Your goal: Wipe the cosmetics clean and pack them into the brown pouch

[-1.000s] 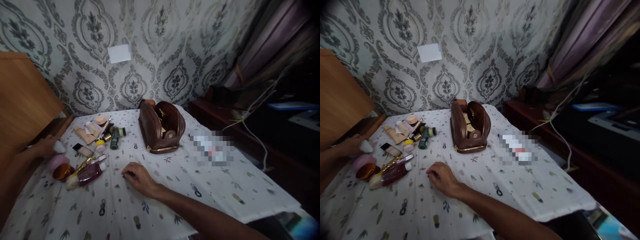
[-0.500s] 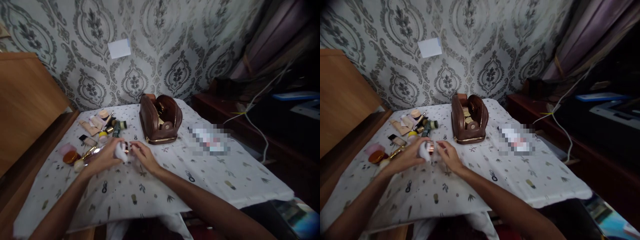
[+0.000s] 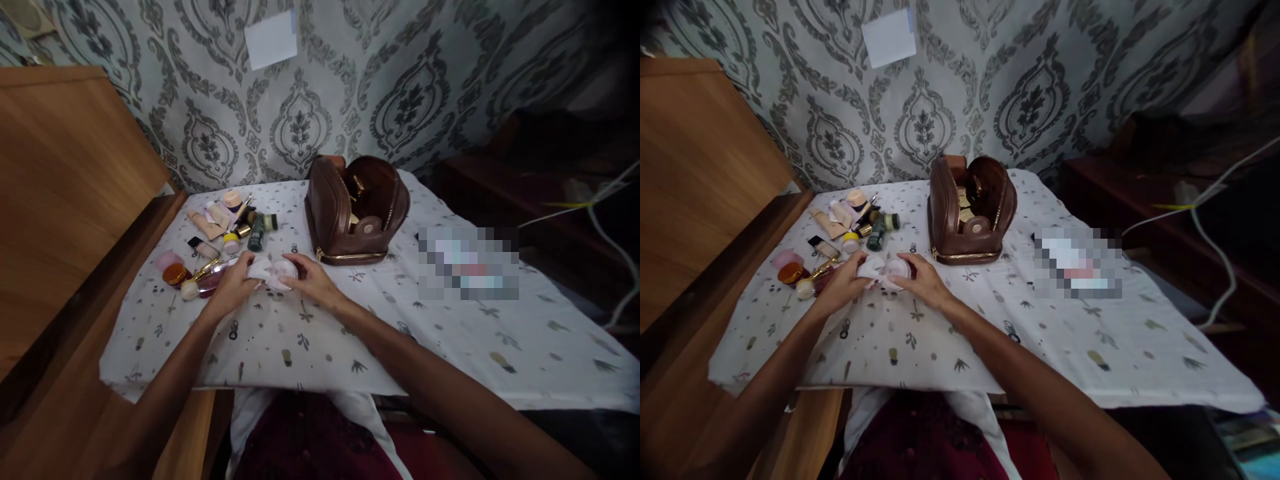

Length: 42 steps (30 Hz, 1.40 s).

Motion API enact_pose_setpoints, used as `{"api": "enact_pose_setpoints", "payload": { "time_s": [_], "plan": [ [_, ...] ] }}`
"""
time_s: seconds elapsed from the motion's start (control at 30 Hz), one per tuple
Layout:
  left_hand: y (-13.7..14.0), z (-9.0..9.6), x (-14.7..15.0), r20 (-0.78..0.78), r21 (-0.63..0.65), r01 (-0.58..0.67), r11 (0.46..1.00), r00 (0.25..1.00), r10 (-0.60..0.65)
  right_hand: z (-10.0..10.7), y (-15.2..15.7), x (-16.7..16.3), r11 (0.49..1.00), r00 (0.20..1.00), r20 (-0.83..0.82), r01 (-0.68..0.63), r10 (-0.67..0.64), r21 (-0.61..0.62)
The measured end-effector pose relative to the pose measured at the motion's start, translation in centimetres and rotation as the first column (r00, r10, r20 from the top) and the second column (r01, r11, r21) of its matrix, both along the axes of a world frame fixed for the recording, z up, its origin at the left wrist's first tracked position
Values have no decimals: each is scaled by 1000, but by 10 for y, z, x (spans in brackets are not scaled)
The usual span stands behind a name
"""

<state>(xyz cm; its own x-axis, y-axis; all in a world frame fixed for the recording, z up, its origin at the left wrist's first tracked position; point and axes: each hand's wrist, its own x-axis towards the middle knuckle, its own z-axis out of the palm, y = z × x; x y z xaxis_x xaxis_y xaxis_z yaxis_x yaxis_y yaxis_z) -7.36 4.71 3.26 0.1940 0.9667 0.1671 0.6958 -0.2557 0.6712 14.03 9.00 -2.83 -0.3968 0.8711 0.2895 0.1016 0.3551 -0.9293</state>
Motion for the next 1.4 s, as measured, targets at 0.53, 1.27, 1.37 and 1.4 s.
{"api": "enact_pose_setpoints", "payload": {
  "time_s": [0.53,1.27,1.37,1.4],
  "plan": [
    [-5,-10,26,-148,209,75,975,988,-44,13,-6,1,984,993,85,68,-83,166],
    [17,13,8,32,92,30,995,999,-33,14,-13,-7,989,990,81,-122,114,88],
    [10,18,10,4,147,35,989,999,-36,15,-12,-6,987,988,110,-121,110,105],
    [7,19,11,-1,173,40,984,999,-40,16,-12,-6,986,988,110,-122,109,112]
  ]
}}
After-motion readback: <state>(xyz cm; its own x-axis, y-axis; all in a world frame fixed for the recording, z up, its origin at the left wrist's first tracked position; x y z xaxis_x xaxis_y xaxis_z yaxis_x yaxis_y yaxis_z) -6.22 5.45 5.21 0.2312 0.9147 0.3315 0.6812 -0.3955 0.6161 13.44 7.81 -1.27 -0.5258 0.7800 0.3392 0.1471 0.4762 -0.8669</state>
